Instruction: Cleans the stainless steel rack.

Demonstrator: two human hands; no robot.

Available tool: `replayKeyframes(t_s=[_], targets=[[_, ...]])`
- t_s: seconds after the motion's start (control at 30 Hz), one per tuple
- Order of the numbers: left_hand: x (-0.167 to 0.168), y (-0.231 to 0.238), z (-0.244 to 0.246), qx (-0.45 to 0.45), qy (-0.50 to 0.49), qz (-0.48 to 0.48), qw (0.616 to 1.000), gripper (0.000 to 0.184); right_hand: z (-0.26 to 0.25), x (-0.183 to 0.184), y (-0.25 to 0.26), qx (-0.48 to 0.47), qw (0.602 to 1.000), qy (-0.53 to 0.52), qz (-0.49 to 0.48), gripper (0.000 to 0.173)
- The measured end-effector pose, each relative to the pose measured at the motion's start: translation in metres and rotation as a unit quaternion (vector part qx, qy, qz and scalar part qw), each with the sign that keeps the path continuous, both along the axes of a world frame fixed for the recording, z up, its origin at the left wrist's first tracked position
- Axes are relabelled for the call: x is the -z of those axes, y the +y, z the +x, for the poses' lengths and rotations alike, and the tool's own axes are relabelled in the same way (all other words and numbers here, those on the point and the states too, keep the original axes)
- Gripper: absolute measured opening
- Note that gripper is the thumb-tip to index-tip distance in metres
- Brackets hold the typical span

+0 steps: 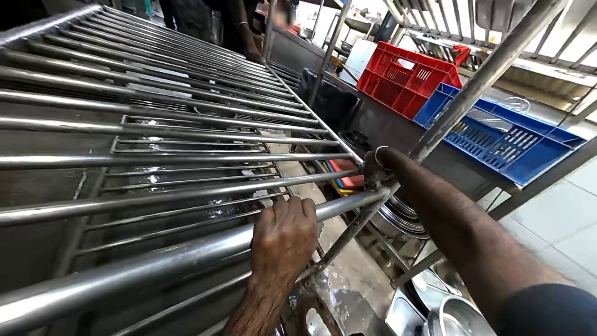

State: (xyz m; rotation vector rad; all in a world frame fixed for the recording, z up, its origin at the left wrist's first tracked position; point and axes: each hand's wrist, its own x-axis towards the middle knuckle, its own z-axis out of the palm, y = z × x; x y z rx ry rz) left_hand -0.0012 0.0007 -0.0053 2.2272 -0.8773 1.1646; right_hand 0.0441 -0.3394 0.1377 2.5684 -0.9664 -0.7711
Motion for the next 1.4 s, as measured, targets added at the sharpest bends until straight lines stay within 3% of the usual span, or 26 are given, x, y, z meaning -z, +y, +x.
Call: replayKeyframes(t_s=[0.1,0.2,0.33,0.57,0.8,1.0,1.27,1.4], targets=[[-0.002,-0.001,0.002,-0.004,-0.001,-0.005,1.000,0.025,-0.012,-0.008,0.040,0.013,1.000,-0.015,-0.024,0.038],[-0.002,-0.002,0.002,-0.010,0.007,-0.007,1.000,0.023,-0.033,0.009,0.093,0.024,0.991,-0.098,-0.085,0.029],[-0.003,-0.002,-0.001,-0.011,0.020,0.001,1.000,0.022,-0.042,0.018,0.088,-0.022,0.993,-0.086,-0.084,0.037],[-0.003,-0.002,-0.002,-0.009,0.020,-0.008,1.000,0.022,-0.069,-0.020,0.107,-0.146,0.989,-0.013,0.005,0.035],[-0.007,0.008,-0.003,0.025,0.023,0.033,0.999,0.022,-0.057,0.002,0.110,-0.053,0.991,-0.088,-0.087,0.025],[-0.008,0.009,-0.004,0.023,0.036,0.045,0.998,0.021,-0.053,0.009,0.103,-0.077,0.984,-0.112,-0.114,0.021],[-0.010,0.011,-0.004,0.031,0.041,0.047,0.998,0.020,-0.032,-0.026,0.085,0.025,0.985,-0.163,-0.040,0.034],[-0.008,0.007,-0.004,0.018,0.036,0.022,0.999,0.025,-0.022,-0.028,0.060,0.080,0.971,-0.201,-0.101,0.036]])
